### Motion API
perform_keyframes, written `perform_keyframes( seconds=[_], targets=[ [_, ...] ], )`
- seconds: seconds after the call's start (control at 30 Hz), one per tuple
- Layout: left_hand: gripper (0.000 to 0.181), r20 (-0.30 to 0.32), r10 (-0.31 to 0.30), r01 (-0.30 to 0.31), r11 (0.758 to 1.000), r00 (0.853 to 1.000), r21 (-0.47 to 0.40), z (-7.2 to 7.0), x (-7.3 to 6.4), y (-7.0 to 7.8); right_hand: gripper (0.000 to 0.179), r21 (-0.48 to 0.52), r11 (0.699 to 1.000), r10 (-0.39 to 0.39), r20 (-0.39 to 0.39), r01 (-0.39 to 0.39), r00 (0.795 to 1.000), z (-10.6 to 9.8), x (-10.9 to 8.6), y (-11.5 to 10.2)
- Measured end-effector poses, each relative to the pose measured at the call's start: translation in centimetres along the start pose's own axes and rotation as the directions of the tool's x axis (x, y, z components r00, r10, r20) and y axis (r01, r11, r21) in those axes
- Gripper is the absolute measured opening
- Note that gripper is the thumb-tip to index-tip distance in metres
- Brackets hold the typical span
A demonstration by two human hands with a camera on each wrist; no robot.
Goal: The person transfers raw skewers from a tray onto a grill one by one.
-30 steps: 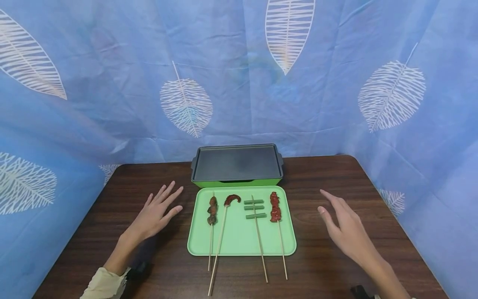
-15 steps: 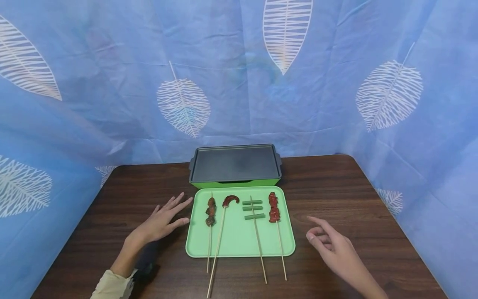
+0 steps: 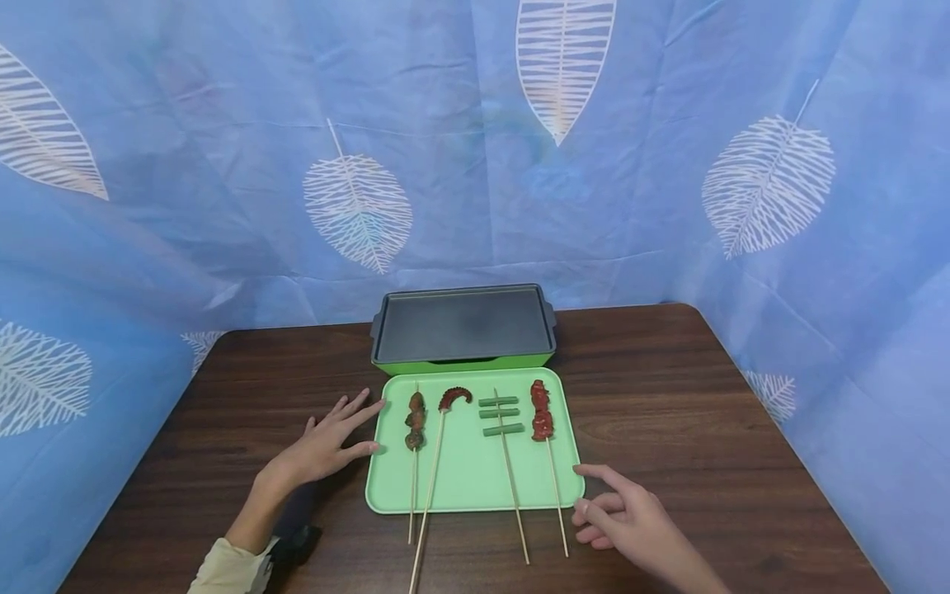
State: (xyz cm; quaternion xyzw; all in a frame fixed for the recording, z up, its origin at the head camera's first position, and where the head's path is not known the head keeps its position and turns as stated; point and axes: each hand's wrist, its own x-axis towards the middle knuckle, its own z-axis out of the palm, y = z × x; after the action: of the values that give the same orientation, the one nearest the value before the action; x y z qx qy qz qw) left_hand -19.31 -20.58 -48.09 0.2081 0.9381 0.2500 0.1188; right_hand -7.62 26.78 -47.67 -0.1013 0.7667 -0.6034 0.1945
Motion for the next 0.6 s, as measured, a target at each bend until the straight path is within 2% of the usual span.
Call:
perform_keyframes(
  seconds=[0.33, 0.47, 0.6],
  targets=[
    [0.072, -0.006, -0.021, 0.021, 1.000, 1.000, -0.021, 0.1, -0.2, 0.1, 0.056, 0.181, 0.983, -0.047, 0.085, 0.031, 0.995, 1.3, 0.8, 0.9],
    [0.072, 0.001, -0.024, 0.024, 0.999, 1.000, -0.031, 0.2, -0.2, 0.0, 0.055, 0.242, 0.970, -0.034, 0.084, 0.012, 0.996, 1.6, 1.0, 1.2],
    [0.072, 0.010, -0.023, 0.023, 0.999, 1.000, -0.033, 0.2, 0.0, 0.0, 0.057, 0.254, 0.967, -0.003, 0.064, -0.013, 0.998, 1.8, 1.1, 1.1]
  ],
)
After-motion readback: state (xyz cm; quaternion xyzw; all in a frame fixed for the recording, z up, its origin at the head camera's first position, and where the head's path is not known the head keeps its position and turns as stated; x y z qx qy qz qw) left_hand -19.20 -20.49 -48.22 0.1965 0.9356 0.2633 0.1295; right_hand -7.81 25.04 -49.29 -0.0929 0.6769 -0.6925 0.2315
